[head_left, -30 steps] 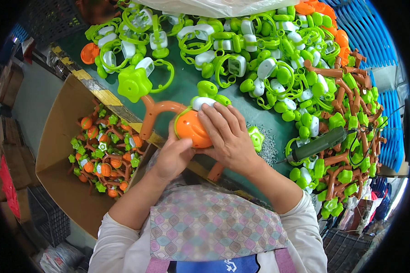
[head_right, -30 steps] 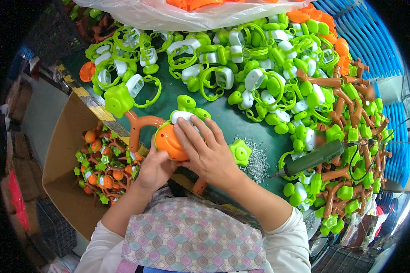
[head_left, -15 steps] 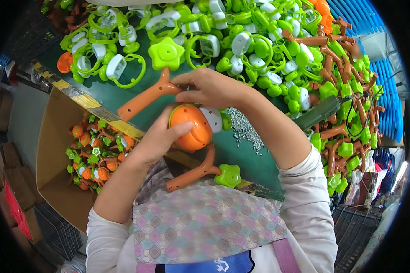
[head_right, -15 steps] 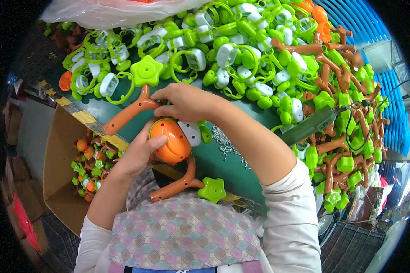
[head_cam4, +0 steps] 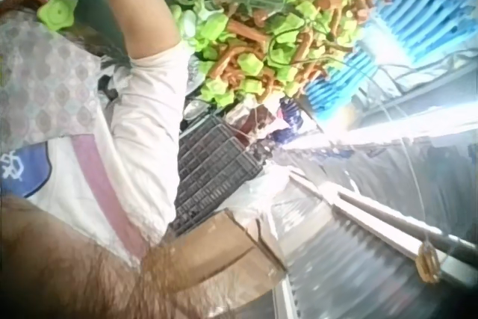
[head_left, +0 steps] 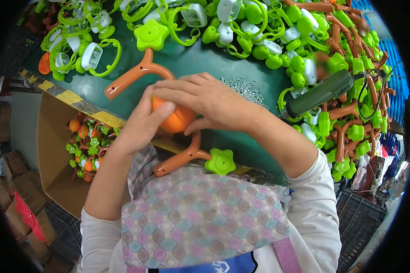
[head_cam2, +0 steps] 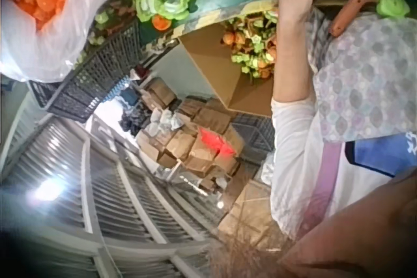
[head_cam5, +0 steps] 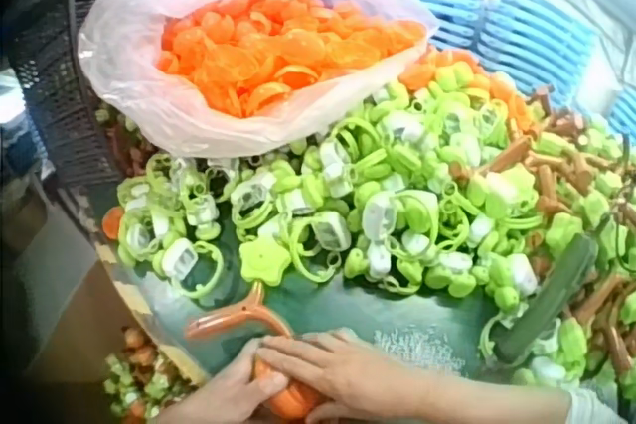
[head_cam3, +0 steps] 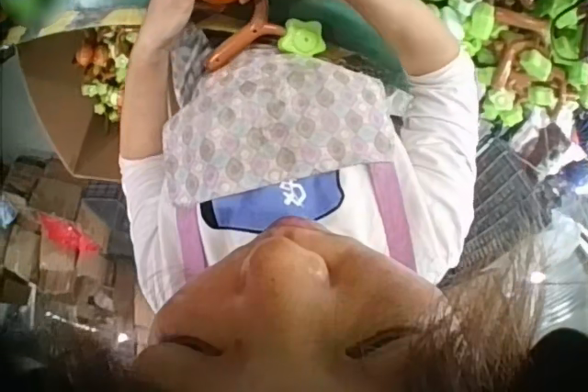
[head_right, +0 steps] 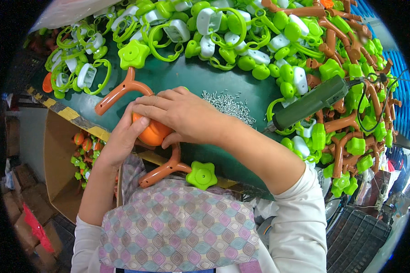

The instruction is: The person assembles small plastic toy components on a workbench. They pick up green and orange parts, attach them together, and use a handheld power tool to fasten screws. Completed units are placed into a cardboard box.

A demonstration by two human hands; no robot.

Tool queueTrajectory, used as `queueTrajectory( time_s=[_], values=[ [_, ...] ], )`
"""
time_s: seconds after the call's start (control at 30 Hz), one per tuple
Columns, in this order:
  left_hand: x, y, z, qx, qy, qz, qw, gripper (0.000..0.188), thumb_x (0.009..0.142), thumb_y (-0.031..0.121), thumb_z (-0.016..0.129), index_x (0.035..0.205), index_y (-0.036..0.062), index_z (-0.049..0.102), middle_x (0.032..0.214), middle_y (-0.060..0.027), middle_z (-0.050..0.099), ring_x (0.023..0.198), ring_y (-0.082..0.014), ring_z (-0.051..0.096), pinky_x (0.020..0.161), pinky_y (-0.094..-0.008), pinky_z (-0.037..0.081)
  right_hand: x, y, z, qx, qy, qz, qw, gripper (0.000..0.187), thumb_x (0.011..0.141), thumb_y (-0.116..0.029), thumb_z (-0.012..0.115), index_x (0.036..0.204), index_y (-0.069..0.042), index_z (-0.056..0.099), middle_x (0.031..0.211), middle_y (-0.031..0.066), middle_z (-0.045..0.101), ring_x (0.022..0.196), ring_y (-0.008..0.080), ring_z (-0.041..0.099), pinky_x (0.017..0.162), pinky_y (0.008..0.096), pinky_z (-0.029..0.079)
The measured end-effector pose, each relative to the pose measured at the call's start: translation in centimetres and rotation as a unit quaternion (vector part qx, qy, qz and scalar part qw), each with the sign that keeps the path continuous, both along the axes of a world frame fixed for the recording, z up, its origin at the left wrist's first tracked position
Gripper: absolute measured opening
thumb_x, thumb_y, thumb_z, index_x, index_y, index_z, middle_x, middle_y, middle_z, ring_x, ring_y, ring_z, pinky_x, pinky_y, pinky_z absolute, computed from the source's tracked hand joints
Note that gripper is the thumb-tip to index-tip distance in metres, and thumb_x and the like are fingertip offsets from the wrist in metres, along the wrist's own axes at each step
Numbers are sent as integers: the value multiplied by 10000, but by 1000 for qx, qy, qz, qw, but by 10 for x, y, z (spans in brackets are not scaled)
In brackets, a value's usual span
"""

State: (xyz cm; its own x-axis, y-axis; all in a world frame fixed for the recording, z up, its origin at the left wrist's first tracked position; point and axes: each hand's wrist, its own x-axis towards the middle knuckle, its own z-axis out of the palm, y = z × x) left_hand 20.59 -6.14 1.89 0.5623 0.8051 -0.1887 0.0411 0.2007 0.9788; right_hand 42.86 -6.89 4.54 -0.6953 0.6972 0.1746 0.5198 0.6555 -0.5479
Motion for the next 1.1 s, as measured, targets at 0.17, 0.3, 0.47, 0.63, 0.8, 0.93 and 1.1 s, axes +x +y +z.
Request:
queueTrajectory(
  time_s=[0.17,0.3,0.47,0.63,0.8,0.93,1.1],
  values=[
    [1,-1,7,-62,38,-4,997,584,1004,373,579,1471,102,354,1359,-99,511,1198,-201,589,776,-364,621,0,-5,-10,29,4,-21,999,976,653,-266,871,1511,-183,414,1493,56,496,1212,301,554,988,430,420],
    [0,3,20,-188,12,-3,982,608,999,392,595,1485,130,340,1372,-98,511,1206,-218,594,793,-396,623,2,5,-10,5,1,-2,1000,978,666,-294,863,1523,-181,406,1498,70,493,1217,310,549,997,442,423],
    [-1,-4,20,-193,-35,21,980,654,970,356,650,1492,110,343,1368,-107,527,1209,-241,606,822,-449,624,-2,-3,-16,79,24,-17,996,903,694,-289,857,1487,-183,437,1428,91,546,1195,303,577,991,446,443],
    [4,-9,18,-181,-11,29,983,620,967,331,661,1464,81,388,1318,-97,570,1167,-218,630,867,-400,612,8,24,-5,-74,116,-64,988,509,836,-335,763,1279,-120,635,1301,155,621,1059,339,644,869,432,512],
    [4,-8,14,-171,-7,31,985,606,972,313,657,1462,76,390,1303,-87,575,1147,-197,633,870,-377,599,-26,57,-5,-116,-15,-225,967,336,893,-371,687,930,-46,763,981,184,716,820,375,683,723,467,535],
    [6,-14,17,-164,6,48,985,583,975,294,653,1454,62,416,1290,-83,587,1148,-186,630,895,-360,584,-21,61,-17,-144,51,-149,977,330,872,-347,700,864,-23,763,823,200,716,753,390,676,719,473,532],
    [8,-10,17,-168,-10,67,983,556,972,274,652,1444,55,455,1274,-77,606,1112,-177,651,880,-343,593,0,28,-28,-22,154,-214,964,193,860,-231,727,903,-44,743,855,143,699,796,357,656,724,453,525]
  ],
)
